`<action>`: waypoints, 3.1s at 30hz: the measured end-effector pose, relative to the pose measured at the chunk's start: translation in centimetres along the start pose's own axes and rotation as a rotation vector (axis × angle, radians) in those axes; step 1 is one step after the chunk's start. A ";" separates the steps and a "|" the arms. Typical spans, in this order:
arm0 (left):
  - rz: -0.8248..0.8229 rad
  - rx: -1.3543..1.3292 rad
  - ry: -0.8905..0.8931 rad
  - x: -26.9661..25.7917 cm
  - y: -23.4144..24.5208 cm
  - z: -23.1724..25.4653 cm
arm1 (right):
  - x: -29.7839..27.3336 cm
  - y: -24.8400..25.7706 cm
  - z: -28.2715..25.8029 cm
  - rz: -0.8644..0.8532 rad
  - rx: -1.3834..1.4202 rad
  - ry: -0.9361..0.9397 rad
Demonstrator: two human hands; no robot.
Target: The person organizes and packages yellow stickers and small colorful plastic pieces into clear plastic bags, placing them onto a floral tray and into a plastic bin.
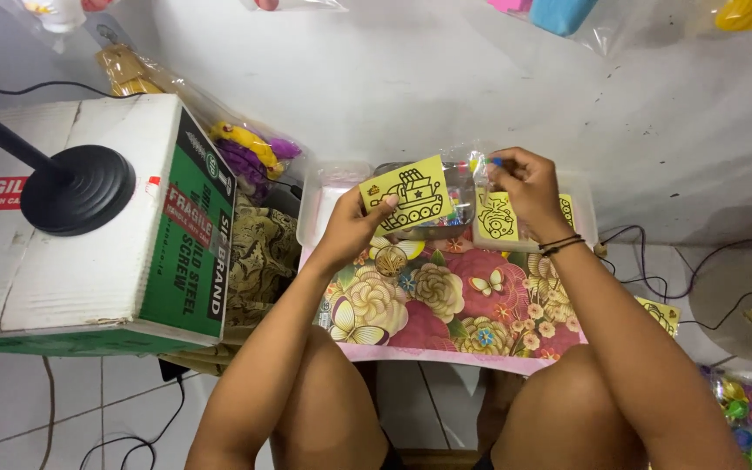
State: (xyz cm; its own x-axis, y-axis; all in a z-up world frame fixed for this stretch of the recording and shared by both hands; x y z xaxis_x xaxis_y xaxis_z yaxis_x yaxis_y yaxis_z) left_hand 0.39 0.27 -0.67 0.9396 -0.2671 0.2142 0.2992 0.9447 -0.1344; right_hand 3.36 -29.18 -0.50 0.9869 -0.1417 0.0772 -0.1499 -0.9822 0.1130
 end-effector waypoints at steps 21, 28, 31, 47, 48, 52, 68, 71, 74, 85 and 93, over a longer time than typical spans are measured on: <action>-0.204 -0.057 0.143 0.3 -1.6 0.6 | -2.8 1.1 -2.9 -0.277 0.248 -0.097; -0.200 -0.047 0.129 0.6 -0.8 -0.8 | -2.1 1.2 -2.6 -0.315 0.257 -0.119; -0.195 -0.062 0.119 0.7 -0.7 -0.7 | -2.0 1.4 -2.7 -0.282 0.235 -0.118; -0.218 -0.018 0.133 1.1 0.3 -2.0 | -2.1 0.5 -2.1 -0.324 0.244 -0.130; -0.230 0.017 0.151 1.1 0.1 -1.5 | -2.1 0.5 -2.0 -0.332 0.232 -0.140; -0.264 -0.039 0.175 0.6 -0.1 -2.3 | -3.4 -0.7 -4.3 -0.329 0.220 -0.130; -0.285 0.011 0.139 0.1 -1.7 -0.4 | -2.3 -0.4 0.9 -0.492 -0.027 -0.219; -0.277 0.045 0.131 0.0 -1.8 -0.6 | -2.3 -0.6 1.4 -0.497 -0.052 -0.209; -0.253 0.082 0.134 0.0 -1.2 -1.1 | -2.6 -0.7 1.2 -0.510 -0.057 -0.206; -0.275 0.079 0.158 -0.4 -1.8 0.3 | -4.0 -1.0 -2.9 -0.487 -0.093 -0.064; -0.302 0.113 0.151 0.3 -1.5 -1.6 | -4.2 -1.4 -3.4 -0.419 -0.139 0.028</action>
State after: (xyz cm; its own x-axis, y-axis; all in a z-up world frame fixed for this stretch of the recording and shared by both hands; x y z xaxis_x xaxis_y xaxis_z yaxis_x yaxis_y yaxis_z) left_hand 0.49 -1.49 -2.00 0.8283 -0.5543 0.0811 0.5544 0.8319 0.0231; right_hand -0.78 -26.76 2.35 0.9624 0.2705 0.0230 0.2543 -0.9279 0.2726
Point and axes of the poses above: each hand's wrist, its own x-axis towards the middle knuckle, its own y-axis out of the back of the hand, z = x × y, the point moved 1 cm from there along x, towards the middle knuckle, and after that the axes turned 7 degrees about -y, right-handed, at the moved point
